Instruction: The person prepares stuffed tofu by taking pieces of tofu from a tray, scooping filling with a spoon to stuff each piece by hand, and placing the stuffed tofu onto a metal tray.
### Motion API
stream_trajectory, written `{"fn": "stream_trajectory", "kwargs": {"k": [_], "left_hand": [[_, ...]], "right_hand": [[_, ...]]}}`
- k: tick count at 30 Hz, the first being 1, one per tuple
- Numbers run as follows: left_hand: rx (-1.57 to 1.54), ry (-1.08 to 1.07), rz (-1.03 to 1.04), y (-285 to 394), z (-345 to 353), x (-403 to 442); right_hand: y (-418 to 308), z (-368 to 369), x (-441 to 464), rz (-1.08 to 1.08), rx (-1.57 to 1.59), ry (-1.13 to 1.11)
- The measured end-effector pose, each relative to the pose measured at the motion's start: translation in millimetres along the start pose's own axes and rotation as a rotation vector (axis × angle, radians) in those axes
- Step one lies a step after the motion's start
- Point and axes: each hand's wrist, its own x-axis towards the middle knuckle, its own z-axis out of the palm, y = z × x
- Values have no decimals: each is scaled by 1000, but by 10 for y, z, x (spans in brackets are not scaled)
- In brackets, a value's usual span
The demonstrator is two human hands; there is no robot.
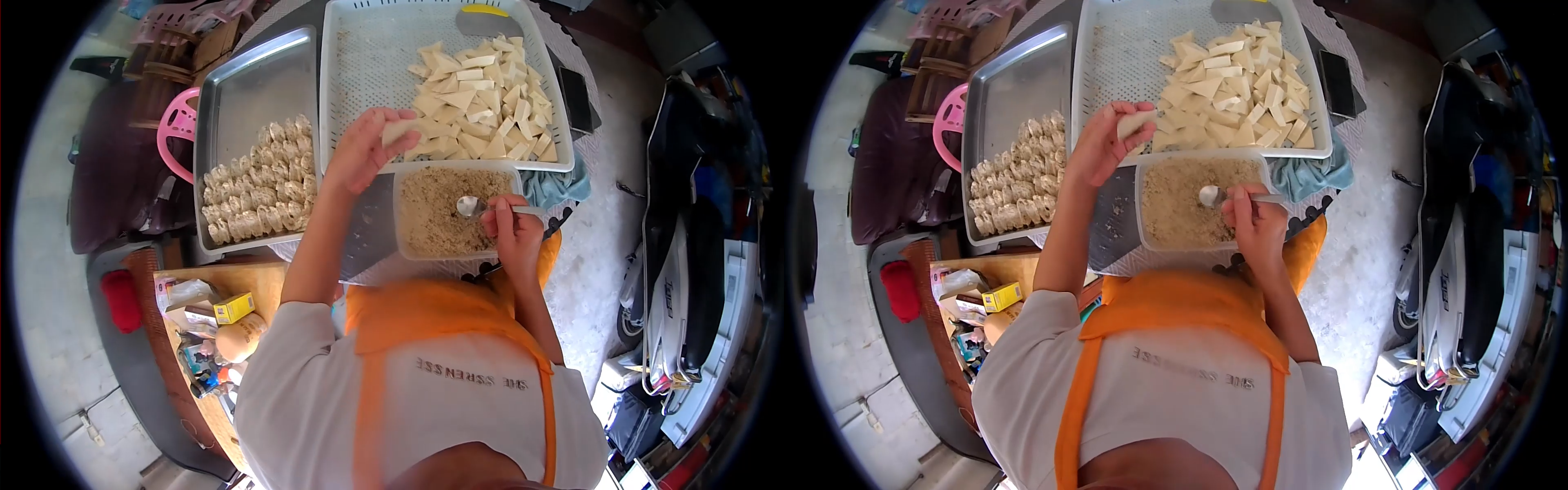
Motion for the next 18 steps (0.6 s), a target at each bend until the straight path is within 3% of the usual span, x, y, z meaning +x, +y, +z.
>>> {"fn": "stream_trajectory", "kwargs": {"k": [2,7,10,13,18], "left_hand": [[95,40,19,-98,225,-111],[248,-155,170,-300,648,-245],[457,-85,241,-499,737,-302],[646,-90,350,-547,784,-355],[930,-8,455,-580,823,-422]], "right_hand": [[-58,17,2,43,70,11],[-128,73,15,5,173,78],[-193,101,20,-202,34,165],[-256,87,55,-351,-165,107],[-363,88,25,-450,-297,52]]}}
